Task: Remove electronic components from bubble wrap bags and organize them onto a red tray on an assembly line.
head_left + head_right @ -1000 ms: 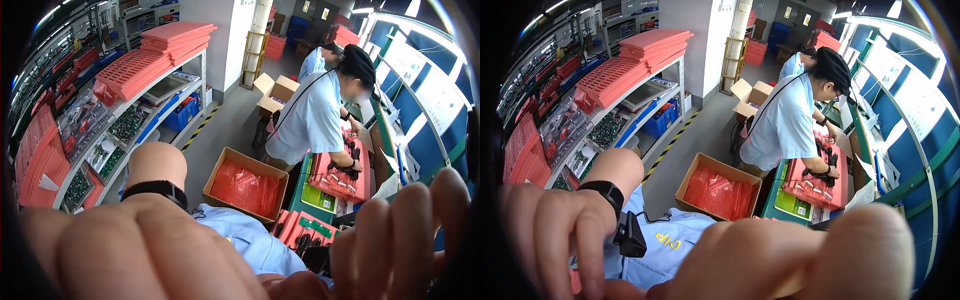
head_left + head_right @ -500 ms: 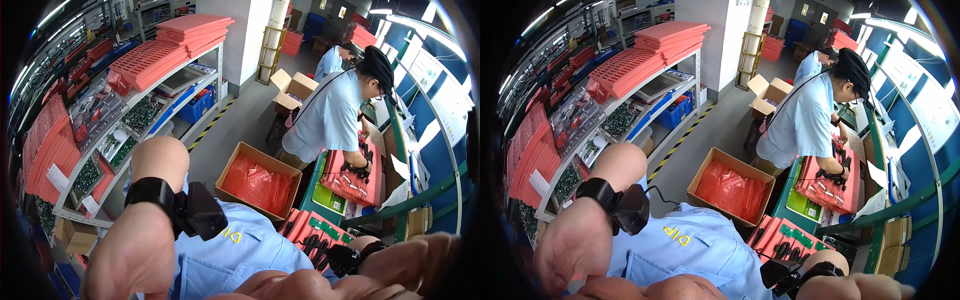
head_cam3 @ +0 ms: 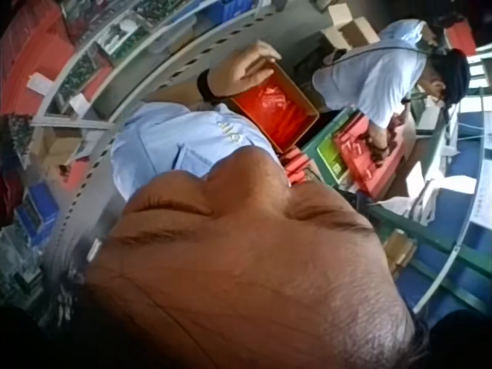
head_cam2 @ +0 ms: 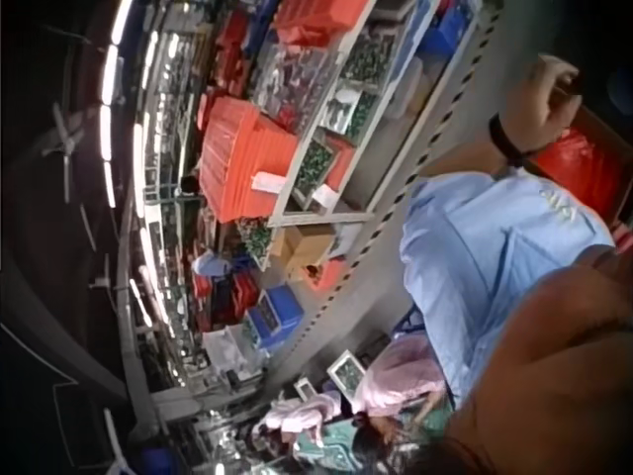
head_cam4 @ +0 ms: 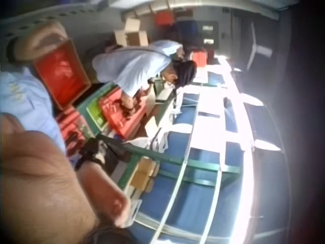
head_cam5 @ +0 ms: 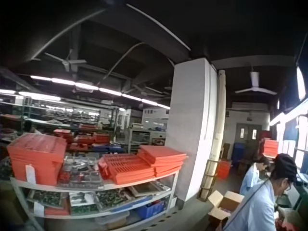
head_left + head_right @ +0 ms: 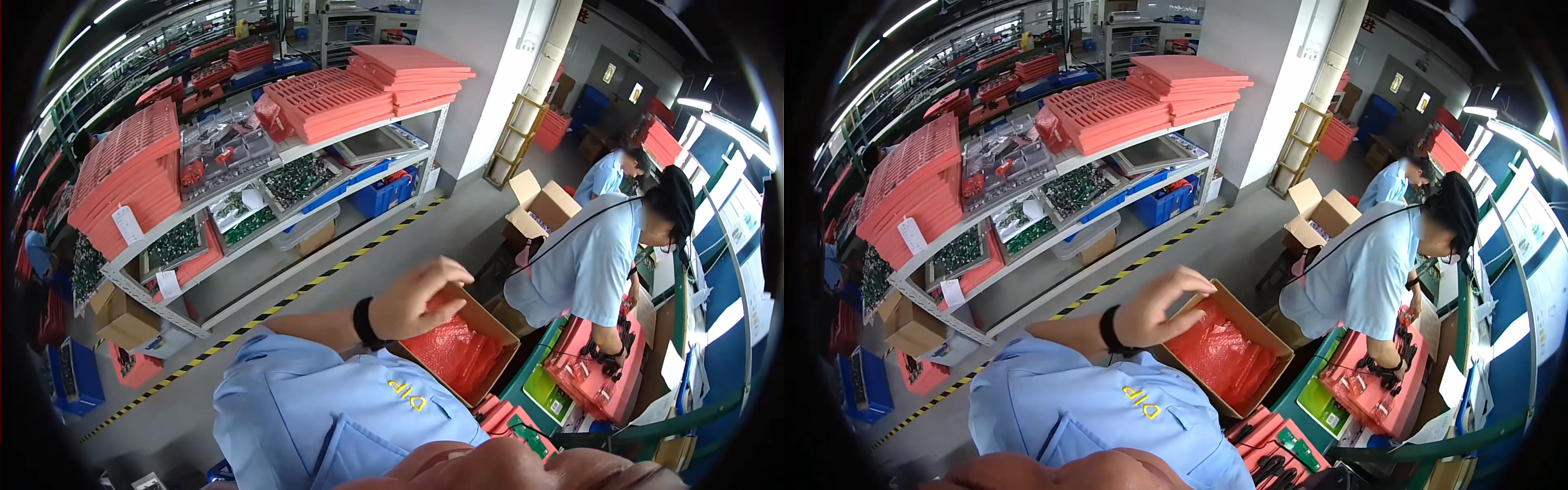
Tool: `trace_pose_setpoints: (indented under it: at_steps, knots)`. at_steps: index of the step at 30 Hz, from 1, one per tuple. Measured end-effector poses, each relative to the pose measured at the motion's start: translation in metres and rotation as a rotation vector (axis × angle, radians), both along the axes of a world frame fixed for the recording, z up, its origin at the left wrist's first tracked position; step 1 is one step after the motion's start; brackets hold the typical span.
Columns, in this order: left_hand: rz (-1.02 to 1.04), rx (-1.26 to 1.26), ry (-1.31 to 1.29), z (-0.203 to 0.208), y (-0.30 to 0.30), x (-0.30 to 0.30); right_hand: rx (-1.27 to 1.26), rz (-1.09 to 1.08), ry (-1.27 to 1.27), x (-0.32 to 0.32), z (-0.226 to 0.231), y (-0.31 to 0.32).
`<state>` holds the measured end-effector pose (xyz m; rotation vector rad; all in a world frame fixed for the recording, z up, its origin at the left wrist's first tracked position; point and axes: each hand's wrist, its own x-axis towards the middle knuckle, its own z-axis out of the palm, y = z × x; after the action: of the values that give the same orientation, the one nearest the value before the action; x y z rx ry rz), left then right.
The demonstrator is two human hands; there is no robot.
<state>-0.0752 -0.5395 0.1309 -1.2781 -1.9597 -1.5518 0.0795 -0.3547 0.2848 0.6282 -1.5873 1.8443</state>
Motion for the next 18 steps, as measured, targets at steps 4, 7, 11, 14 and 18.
trace_pose_setpoints:
  at_steps: [4,7,11,14,18]
  knots:
    - [-0.230,-1.180,-0.159,-0.138,0.007,0.005,0.020,-0.057,-0.020,-0.013,0.002,-0.011]
    - [-0.303,-1.263,-0.337,-0.194,-0.015,0.027,0.026,-0.062,-0.044,-0.016,0.000,-0.009]
    - [-0.407,-1.656,-0.197,-0.175,-0.060,0.022,0.003,0.109,-0.567,-0.040,0.018,-0.033]
    - [-0.562,-1.785,-0.183,-0.123,-0.074,0.030,0.082,0.319,-0.453,-0.052,0.036,-0.047]
    - [-0.616,-1.965,-0.875,-0.048,-0.040,0.035,0.084,0.324,-0.445,-0.063,0.026,-0.023]
